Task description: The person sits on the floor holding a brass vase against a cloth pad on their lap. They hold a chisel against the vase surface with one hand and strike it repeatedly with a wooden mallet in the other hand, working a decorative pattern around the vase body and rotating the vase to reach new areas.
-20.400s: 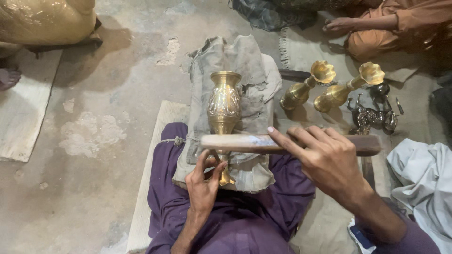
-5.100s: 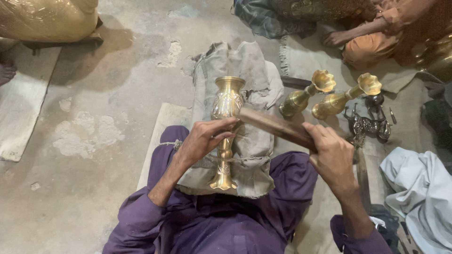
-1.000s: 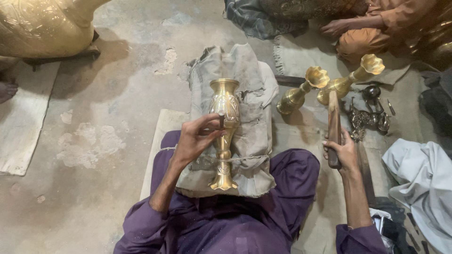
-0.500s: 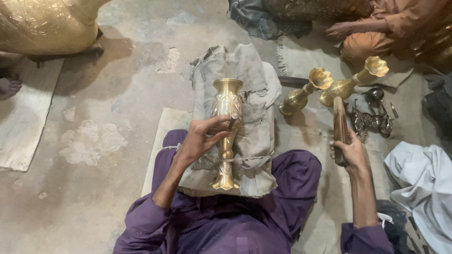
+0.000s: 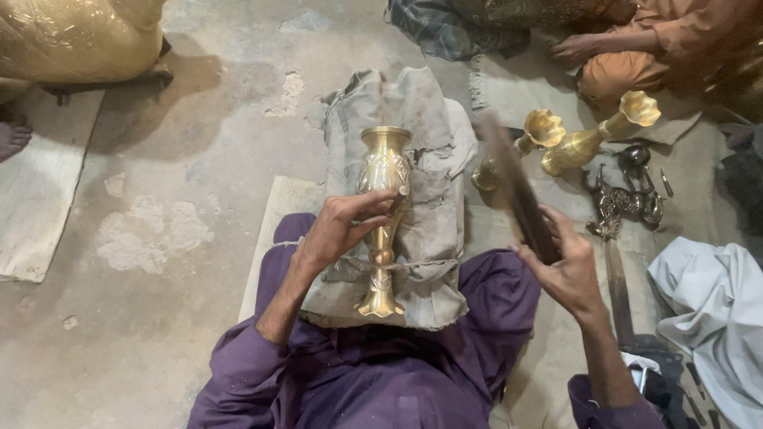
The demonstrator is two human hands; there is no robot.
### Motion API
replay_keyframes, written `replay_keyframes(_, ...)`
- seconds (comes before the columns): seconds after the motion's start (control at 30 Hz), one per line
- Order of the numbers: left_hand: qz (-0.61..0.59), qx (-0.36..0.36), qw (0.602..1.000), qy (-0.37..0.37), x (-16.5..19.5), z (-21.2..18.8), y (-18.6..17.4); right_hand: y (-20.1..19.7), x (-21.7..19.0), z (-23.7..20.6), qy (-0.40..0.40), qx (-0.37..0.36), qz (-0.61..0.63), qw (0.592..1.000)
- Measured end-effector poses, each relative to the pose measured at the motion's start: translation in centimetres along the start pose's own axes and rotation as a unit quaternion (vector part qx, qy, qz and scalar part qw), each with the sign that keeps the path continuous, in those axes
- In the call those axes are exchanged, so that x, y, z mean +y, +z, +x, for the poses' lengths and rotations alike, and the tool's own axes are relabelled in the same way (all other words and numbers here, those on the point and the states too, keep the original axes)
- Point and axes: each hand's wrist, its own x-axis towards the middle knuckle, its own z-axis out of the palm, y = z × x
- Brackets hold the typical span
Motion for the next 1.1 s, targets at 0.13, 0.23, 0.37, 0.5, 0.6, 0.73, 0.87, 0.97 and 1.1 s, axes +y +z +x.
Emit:
replay_keyframes(0.13, -0.008, -0.002, 1.0, 0.002, -0.2, 0.0, 0.1, 0.1, -3.2, 1.4, -0.052, -0.013, -0.02, 0.998)
replay_keyframes(0.23, 0.002, 0.003, 1.0, 0.011, -0.2, 0.1, 0.2, -0.4, -5.1, 2.4, -0.059, -0.047, -0.159, 0.984)
replay_keyframes(0.37, 0.004, 0.009, 1.0, 0.023, -0.3, -0.1, 0.2, -0.8, -6.8, 3.2, -0.154, -0.006, -0.214, 0.964)
replay_keyframes(0.5, -0.003, 0.01, 1.0, 0.023, -0.4, -0.1, 0.4, -1.3, -7.8, 3.6, -0.15, -0.016, -0.239, 0.959)
replay_keyframes(0.6, -0.002, 0.009, 1.0, 0.016, -0.5, -0.2, 0.5, -1.6, -8.1, 3.8, -0.152, -0.04, -0.332, 0.93)
replay_keyframes(0.73, -0.016, 0.013, 1.0, 0.01, -0.6, -0.4, 0.6, -1.9, -7.9, 3.6, -0.095, -0.041, -0.24, 0.965)
replay_keyframes(0.87, -0.003, 0.012, 1.0, 0.019, -0.7, -0.2, 0.7, -2.0, -7.6, 3.0, -0.108, -0.038, -0.318, 0.941)
replay_keyframes(0.97, -0.011, 0.007, 1.0, 0.022, -0.7, -0.2, 0.7, -2.0, -7.6, 2.7, -0.079, -0.024, -0.2, 0.976)
replay_keyframes(1.1, -0.008, 0.015, 0.999, 0.036, -0.4, -0.1, 0.6, -2.3, -7.9, 2.7, -0.071, -0.065, -0.341, 0.935)
